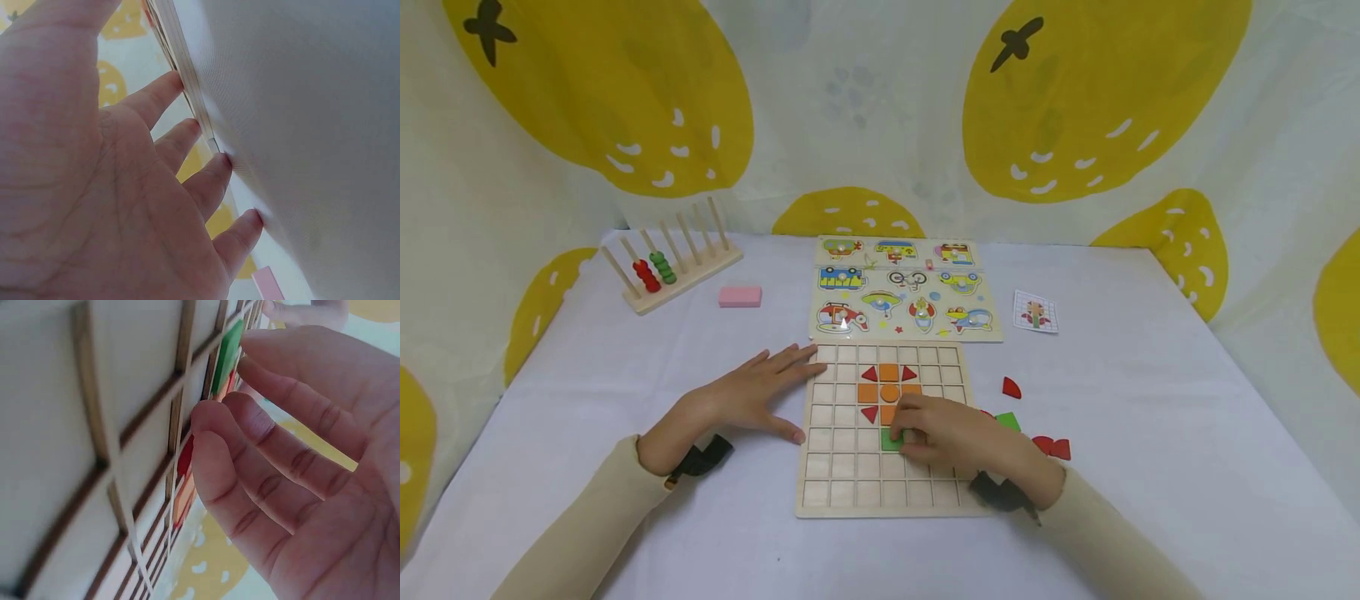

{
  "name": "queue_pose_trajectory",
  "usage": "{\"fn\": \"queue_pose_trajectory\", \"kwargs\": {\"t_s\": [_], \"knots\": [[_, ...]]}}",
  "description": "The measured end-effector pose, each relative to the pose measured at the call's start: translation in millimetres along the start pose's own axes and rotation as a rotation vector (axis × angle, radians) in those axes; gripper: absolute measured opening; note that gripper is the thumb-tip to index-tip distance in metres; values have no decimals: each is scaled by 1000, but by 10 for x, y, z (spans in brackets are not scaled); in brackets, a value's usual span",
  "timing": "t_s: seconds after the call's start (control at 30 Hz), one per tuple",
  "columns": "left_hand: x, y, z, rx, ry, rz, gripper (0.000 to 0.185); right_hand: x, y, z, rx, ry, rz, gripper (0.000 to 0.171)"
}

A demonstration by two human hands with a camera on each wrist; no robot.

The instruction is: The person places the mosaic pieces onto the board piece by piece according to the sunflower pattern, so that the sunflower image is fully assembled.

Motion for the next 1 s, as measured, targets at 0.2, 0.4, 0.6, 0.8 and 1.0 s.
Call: {"fn": "queue_pose_trajectory", "kwargs": {"t_s": [0.2,0.4,0.6,0.8,1.0], "knots": [[1,0,-2,-4,0,3,98,88,99,-98,-17,25,-10,10],[-1,13,-5,-7,2,1,98,177,202,-212,-76,48,1,10],[-4,11,-8,-10,4,6,98,285,306,-335,-99,77,0,11],[-3,9,-5,-13,5,12,98,375,427,-450,-168,63,29,13],[4,18,-14,-24,15,-2,98,457,519,-516,-241,62,48,12]]}}
Point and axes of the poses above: each hand's wrist, its own z-axis towards the middle knuckle, its own x-axis out of the back of the hand, y = z × x, the point moved 3 cm from there along z, towards the middle knuckle, and after that the axes turned 5 degrees about z, right-handed, at the moved point
